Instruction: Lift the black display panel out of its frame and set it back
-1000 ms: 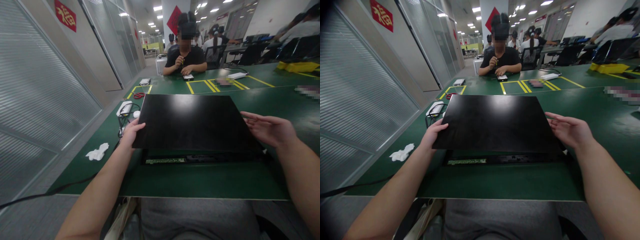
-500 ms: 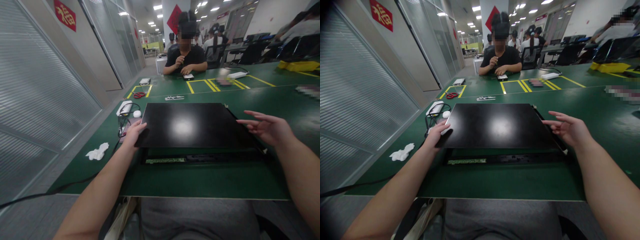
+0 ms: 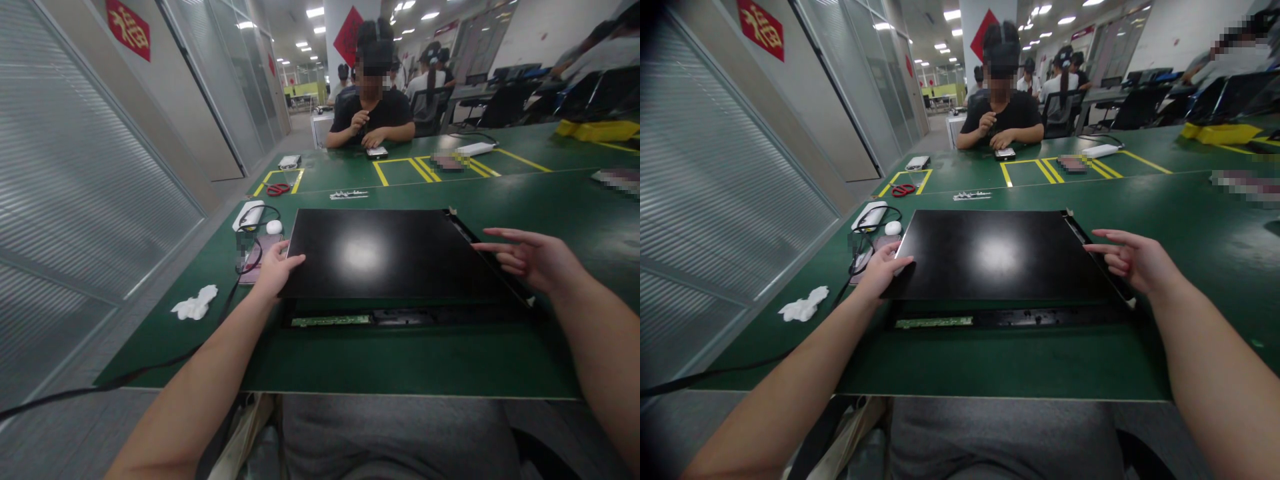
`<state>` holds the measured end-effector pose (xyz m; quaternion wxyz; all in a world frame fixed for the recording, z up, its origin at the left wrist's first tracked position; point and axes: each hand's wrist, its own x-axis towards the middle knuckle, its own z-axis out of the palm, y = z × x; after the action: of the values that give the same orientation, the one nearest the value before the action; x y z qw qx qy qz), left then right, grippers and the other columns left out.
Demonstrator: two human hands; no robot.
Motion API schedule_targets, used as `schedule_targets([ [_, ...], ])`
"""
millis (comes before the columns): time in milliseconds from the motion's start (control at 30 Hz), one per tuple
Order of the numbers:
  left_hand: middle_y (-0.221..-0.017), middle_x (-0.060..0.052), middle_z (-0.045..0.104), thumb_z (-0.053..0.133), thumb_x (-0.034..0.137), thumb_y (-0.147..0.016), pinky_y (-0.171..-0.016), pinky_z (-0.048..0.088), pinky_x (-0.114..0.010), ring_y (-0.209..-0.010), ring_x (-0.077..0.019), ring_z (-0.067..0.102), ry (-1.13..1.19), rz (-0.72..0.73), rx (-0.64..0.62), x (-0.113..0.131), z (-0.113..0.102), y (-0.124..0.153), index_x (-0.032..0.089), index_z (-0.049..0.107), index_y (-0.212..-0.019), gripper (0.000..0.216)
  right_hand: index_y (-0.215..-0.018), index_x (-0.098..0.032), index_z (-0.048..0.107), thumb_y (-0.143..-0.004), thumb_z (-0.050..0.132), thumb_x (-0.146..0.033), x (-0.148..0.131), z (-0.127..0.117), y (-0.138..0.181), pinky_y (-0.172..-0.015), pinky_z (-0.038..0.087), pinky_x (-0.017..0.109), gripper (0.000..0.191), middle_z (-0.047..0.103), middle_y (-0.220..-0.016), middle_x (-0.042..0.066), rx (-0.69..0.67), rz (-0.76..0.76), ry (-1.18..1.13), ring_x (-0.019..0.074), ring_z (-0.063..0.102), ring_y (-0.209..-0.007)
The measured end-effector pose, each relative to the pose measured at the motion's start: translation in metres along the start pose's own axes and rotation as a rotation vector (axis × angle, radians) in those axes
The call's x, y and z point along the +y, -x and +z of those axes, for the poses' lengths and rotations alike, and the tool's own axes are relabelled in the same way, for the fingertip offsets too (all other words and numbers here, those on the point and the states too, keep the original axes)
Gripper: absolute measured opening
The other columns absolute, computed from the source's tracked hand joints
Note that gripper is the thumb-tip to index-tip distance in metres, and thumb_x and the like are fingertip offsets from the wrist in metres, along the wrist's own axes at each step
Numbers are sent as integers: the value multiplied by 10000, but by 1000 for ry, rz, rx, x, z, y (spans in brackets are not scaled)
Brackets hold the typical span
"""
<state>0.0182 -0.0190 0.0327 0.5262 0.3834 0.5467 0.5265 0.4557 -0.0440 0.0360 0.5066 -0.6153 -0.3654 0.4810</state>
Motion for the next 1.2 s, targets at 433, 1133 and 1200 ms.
schedule_targets([
  [433,-901,-35,727,780,155,-600,-836,546,-418,-849,-247,716,-60,92,-117,-17,1,-2,184,447,-1152,646,-854,-223,545,-647,395,-315,0,-9,-2,-293,106,210,272,631,-818,143,42,-17,-12,22,170,-332],
  [1133,-863,-37,722,740,161,-693,-796,556,-377,-862,-255,718,-269,106,-79,-19,-2,-3,194,516,-1080,448,-816,-215,572,-604,531,-327,11,4,-1,-284,160,200,244,597,-722,47,175,-207,316,17,248,-326],
  [1200,-817,-23,713,718,147,-707,-776,554,-366,-833,-250,719,-262,82,-80,-15,-1,-1,195,524,-1048,395,-838,-223,589,-600,551,-350,13,3,-3,-297,173,203,272,506,-531,-12,202,-205,420,33,259,-327],
])
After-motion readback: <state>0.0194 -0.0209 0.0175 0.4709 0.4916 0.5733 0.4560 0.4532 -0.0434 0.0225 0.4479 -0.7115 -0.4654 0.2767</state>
